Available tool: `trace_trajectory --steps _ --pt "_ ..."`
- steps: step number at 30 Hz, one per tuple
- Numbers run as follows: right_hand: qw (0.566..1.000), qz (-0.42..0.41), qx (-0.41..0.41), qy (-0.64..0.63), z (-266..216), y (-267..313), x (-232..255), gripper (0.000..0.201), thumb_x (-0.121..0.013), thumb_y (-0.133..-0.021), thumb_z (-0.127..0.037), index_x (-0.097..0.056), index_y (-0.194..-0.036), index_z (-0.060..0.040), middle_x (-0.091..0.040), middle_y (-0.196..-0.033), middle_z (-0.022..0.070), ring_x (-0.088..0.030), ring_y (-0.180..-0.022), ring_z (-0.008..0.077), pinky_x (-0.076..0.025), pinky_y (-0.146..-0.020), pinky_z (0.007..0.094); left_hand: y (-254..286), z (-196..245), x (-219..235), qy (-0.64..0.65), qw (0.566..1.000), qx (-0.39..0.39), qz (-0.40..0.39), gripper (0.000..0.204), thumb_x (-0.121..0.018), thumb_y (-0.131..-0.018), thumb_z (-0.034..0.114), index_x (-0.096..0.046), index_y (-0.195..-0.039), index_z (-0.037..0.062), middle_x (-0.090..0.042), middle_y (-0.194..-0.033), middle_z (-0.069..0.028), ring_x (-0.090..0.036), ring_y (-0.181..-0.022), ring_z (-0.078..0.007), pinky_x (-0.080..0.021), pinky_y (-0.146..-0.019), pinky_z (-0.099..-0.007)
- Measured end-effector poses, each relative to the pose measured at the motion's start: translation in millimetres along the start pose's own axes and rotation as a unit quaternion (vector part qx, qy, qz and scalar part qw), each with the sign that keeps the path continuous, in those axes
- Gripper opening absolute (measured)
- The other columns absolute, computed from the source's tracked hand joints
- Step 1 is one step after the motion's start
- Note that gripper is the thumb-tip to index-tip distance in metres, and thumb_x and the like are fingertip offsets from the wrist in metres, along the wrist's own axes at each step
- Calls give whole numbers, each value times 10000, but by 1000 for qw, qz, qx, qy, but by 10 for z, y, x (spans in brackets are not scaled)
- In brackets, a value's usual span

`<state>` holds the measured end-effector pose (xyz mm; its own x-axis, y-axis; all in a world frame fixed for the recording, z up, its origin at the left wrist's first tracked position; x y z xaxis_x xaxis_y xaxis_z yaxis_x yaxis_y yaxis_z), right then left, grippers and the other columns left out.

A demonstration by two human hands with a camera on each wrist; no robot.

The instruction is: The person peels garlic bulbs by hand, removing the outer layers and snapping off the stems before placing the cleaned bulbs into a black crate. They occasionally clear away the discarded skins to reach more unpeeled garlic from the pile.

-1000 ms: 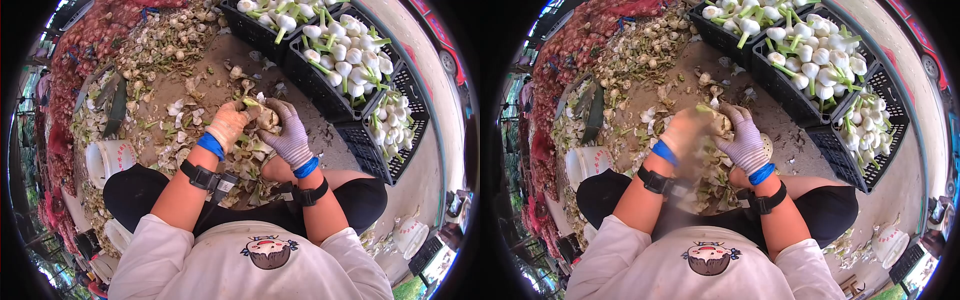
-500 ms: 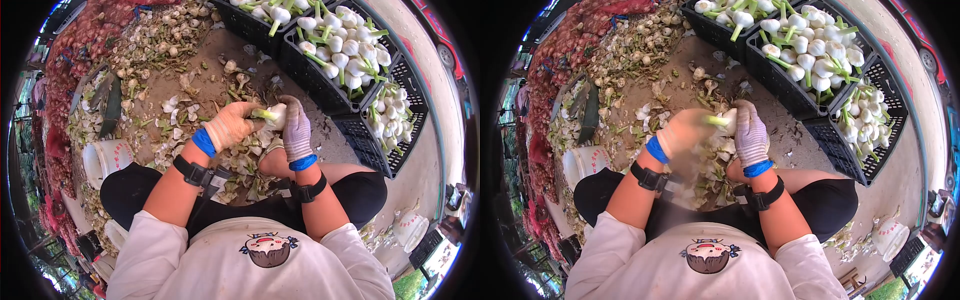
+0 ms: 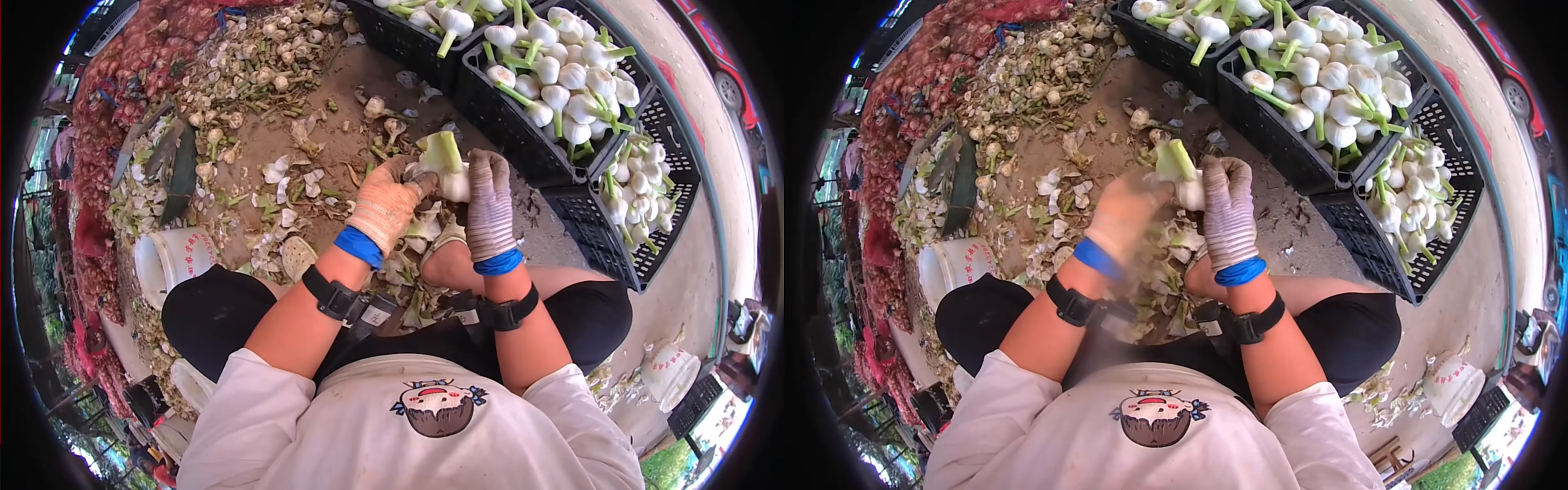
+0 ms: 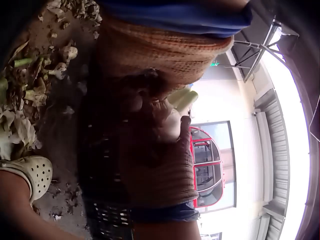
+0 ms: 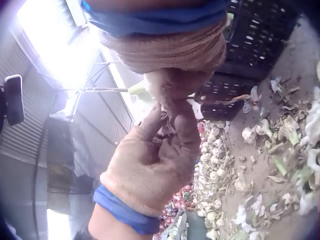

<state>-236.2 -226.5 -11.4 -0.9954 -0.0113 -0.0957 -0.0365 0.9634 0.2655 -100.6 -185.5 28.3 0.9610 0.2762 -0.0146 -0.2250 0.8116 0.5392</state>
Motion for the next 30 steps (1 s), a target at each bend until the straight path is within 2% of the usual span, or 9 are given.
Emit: trace_trajectory --steps 7,14,16,17,21,22,24,25,30 --pt "886 -320 -262 -208 3 3 -30 460 -588 -855 -385 -494 -1105 -11 -586 -887 72 -558 -612 94 -451 -479 198 -155 -10 209 -329 929 -139 97 286 -604 -818 170 -578 -1015 -37 -654 -874 -174 -629 -757 -255 -480 -699 -333" --pt "948 -300 -60 -92 -86 165 -156 704 -742 -699 -170 -356 -1253 31 -541 -1067 104 -530 -968 147 -452 -839 281 -425 -260 524 -156 958 -141 194 242 -580 -839 171 -568 -978 -28 -644 -861 -175 -633 -771 -273 -497 -677 -357" --pt "937 -294 -99 -158 -73 160 -152 648 -711 -725 -152 -365 -1245 23 -542 -1077 112 -539 -974 172 -461 -846 300 -304 -107 478 229 966 -60 106 203 -532 -864 119 -543 -1033 7 -627 -906 -142 -628 -807 -256 -516 -650 -342" --pt "922 -285 -139 -224 -57 159 -147 593 -680 -751 -134 -373 -1237 15 -542 -1087 120 -547 -981 197 -470 -852 319 -443 -289 592 -31 954 -300 -11 214 -487 -877 63 -514 -1087 36 -602 -904 -104 -622 -809 -220 -529 -625 -313" --pt "872 -200 -251 -370 334 -50 -96 328 -544 -873 -168 -465 -1157 -23 -565 -1078 151 -580 -978 266 -523 -777 357 -538 -493 604 136 977 -86 -141 494 -538 -802 69 -426 -1282 38 -612 -1109 -107 -619 -900 -170 -487 -820 -275" --pt "842 -169 -278 -430 384 -102 -88 283 -514 -897 -181 -483 -1123 -12 -573 -1057 161 -585 -966 284 -530 -770 376 -555 -492 607 -103 968 -123 -194 517 -534 -796 82 -399 -1293 34 -577 -1148 -104 -569 -986 -192 -442 -882 -298" --pt "826 -147 -315 -445 391 -146 -46 259 -518 -897 -185 -503 -1068 9 -583 -1021 173 -592 -933 313 -543 -736 391 -635 -568 594 -546 774 -176 -266 566 -525 -785 107 -346 -1316 27 -509 -1228 -96 -468 -1158 -238 -351 -1006 -345" --pt "852 -125 -310 -403 369 -177 -29 259 -529 -892 -192 -516 -1052 12 -586 -1011 172 -593 -927 314 -544 -736 385 -764 -562 467 -460 858 -100 -204 494 -603 -785 330 -496 -1183 56 -621 -941 -137 -605 -906 -235 -481 -828 -354" --pt "933 -66 -223 -276 219 -406 75 248 -551 -876 -180 -548 -1046 1 -591 -989 138 -596 -910 268 -525 -786 392 -1087 -913 601 -467 880 -41 -72 712 -671 -710 347 -407 -1311 72 -525 -1205 -216 -523 -1106 -322 -420 -939 -365"
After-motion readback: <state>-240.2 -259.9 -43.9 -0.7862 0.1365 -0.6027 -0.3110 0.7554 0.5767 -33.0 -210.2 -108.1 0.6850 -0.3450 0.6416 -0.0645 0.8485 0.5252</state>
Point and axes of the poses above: each hand's wrist, its own y-axis away from the middle knuckle, its own x-axis out of the back of the hand, z = x × y, the point moved 4 cm from there along -y, towards the middle knuckle
